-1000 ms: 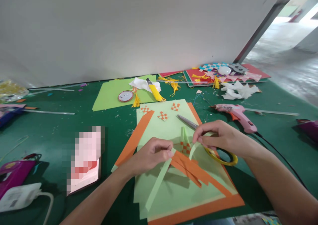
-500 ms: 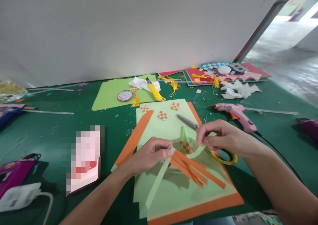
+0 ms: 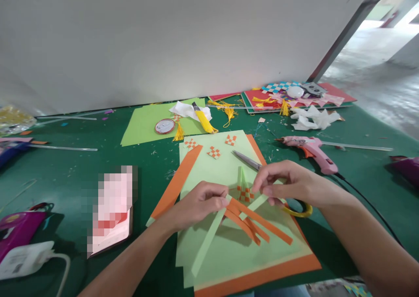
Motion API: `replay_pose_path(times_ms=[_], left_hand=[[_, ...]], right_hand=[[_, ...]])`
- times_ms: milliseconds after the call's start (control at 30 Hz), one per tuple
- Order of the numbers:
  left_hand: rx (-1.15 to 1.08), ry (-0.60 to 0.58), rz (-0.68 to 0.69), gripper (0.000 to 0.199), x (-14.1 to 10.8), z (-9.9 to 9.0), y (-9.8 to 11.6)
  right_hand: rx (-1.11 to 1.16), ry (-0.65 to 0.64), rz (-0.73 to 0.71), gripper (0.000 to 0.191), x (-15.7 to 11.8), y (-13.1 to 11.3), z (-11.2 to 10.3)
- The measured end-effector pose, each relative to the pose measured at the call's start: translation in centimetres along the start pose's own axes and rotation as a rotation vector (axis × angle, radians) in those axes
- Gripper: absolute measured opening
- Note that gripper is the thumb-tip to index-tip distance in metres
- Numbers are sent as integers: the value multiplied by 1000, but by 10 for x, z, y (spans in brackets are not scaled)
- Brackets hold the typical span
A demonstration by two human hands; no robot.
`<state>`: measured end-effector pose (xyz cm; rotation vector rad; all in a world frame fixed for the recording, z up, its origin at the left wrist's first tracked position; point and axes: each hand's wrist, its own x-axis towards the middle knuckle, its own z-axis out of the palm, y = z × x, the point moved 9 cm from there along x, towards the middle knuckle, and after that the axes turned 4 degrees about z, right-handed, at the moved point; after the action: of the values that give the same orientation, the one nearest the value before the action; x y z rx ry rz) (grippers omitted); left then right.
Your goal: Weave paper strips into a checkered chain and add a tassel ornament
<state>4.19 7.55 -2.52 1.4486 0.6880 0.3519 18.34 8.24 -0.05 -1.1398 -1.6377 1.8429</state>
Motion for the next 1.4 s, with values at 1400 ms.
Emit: replay_pose_path(times_ms=[1400], left_hand=[[-231, 63, -31, 27, 5, -4, -6]], right_hand=[[-353, 94, 93, 20, 10, 7, -2]])
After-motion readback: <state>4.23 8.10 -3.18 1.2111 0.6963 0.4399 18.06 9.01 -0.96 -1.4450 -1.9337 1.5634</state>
